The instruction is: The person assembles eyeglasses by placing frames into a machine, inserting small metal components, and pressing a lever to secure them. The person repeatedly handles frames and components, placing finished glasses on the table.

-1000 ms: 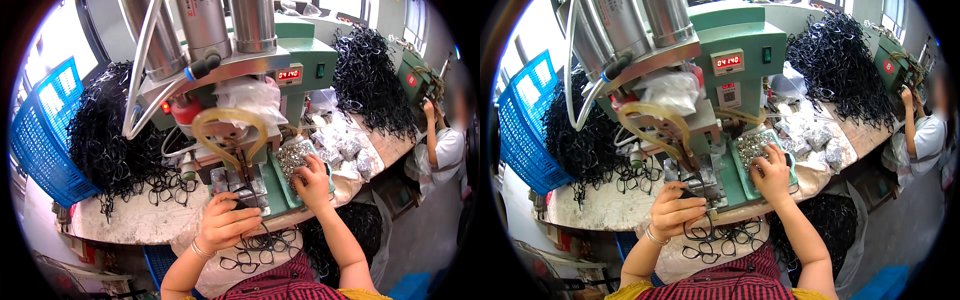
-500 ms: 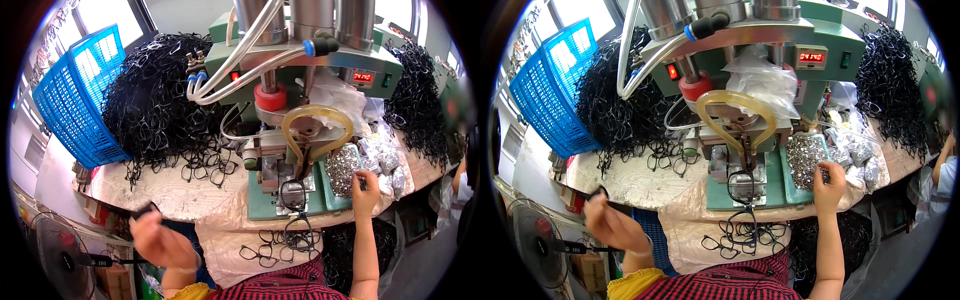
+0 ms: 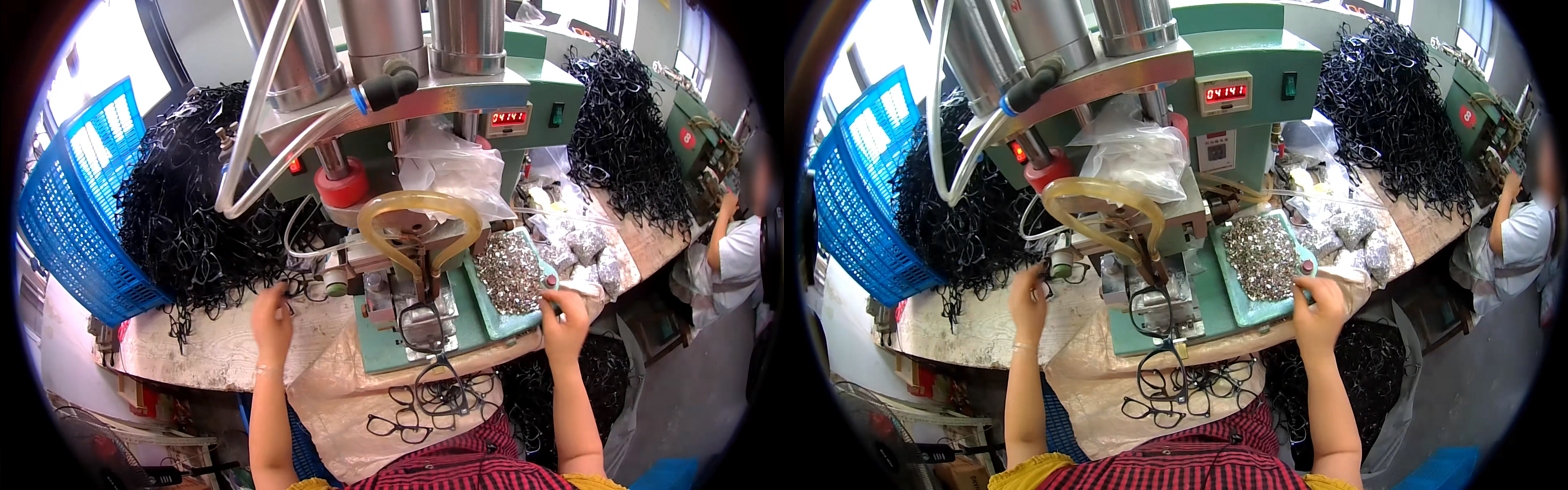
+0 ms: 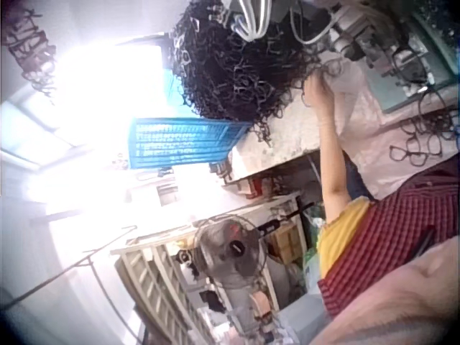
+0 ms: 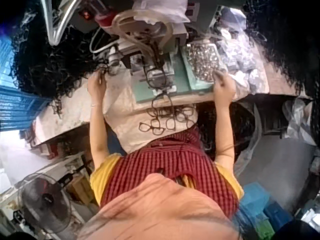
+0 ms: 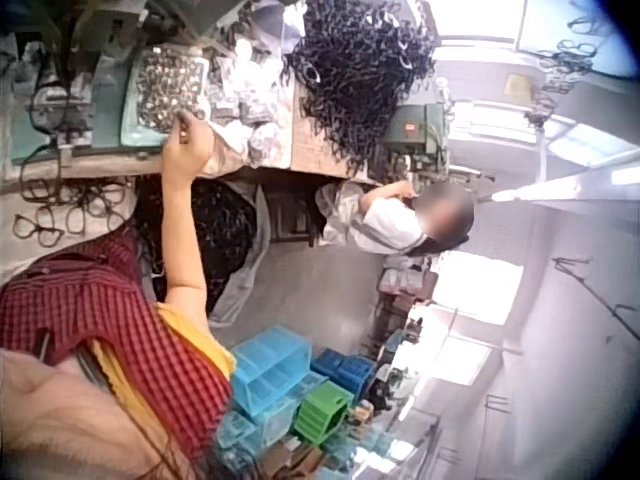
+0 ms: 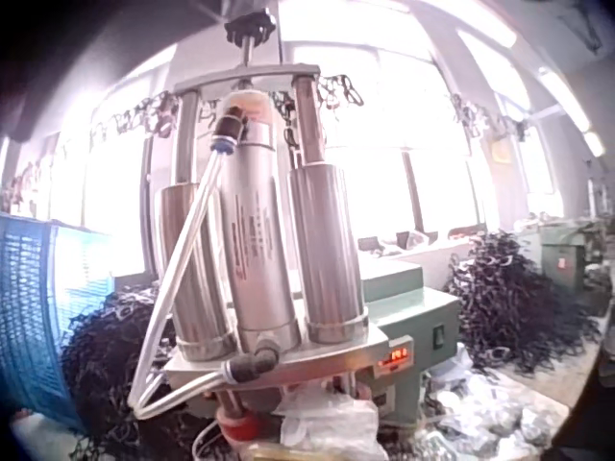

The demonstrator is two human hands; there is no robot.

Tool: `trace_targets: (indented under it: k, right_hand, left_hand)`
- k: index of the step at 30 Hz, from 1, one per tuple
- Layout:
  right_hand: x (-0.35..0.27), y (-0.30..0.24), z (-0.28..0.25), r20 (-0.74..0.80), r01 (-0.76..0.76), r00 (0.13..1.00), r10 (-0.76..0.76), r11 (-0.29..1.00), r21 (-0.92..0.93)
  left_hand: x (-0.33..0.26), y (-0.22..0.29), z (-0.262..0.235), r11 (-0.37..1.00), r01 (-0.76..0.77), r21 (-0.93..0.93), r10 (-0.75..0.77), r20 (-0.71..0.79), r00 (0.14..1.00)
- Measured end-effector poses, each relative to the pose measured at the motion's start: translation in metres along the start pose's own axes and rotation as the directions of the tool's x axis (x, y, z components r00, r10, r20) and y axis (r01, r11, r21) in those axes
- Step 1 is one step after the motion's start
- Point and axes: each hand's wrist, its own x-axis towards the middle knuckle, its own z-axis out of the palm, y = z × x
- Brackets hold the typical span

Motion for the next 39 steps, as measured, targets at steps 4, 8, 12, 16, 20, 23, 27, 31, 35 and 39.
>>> trace_targets:
  k: [4,8,12,16,20,23,27,31,35,39]
  right_hand:
    - [-0.016,0.000,-0.029,0.000,-0.205,0.979,0.206,0.974,0.091]
    - [0.011,-0.069,-0.002,0.222,-0.019,0.974,-0.050,0.955,0.296]
    - [0.036,-0.107,0.052,0.176,0.123,0.954,-0.242,0.854,0.505]
    - [0.018,-0.128,0.073,0.237,-0.109,0.970,-0.057,0.769,0.629]
    - [0.017,-0.129,0.073,0.339,-0.290,0.938,0.067,0.688,0.666]
    - [0.020,-0.136,0.067,0.419,-0.366,0.906,0.052,0.591,0.718]
    - [0.021,-0.157,0.058,0.469,-0.439,0.879,0.081,0.519,0.733]
    - [0.022,-0.155,0.040,0.497,-0.363,0.868,-0.003,0.678,0.639]
    - [0.036,-0.069,0.048,0.313,0.115,0.945,-0.099,0.993,-0.034]
    - [0.025,-0.013,0.042,0.214,0.169,0.968,-0.130,0.970,-0.174]
  left_hand:
    - [-0.015,-0.060,-0.030,0.923,0.359,0.140,-0.334,-0.174,0.926]
    - [-0.037,-0.099,-0.003,0.875,0.277,0.396,-0.286,-0.037,0.957]
    - [-0.020,-0.034,0.014,0.931,0.269,0.247,-0.323,0.214,0.922]
    - [-0.037,0.006,-0.003,0.958,0.287,0.007,-0.286,0.070,0.956]
    - [-0.024,0.048,-0.004,0.747,0.313,-0.586,-0.433,-0.072,0.898]
    - [0.011,0.118,-0.037,0.726,0.042,-0.687,-0.263,-0.221,0.939]
    - [0.037,0.182,-0.071,0.711,-0.455,-0.536,0.113,-0.552,0.826]
    - [0.029,0.195,-0.064,0.692,-0.474,-0.545,0.460,-0.173,0.871]
    - [0.026,0.202,-0.028,0.674,-0.479,-0.562,0.554,-0.043,0.831]
    - [0.026,0.197,-0.018,0.649,-0.499,-0.575,0.596,-0.024,0.802]
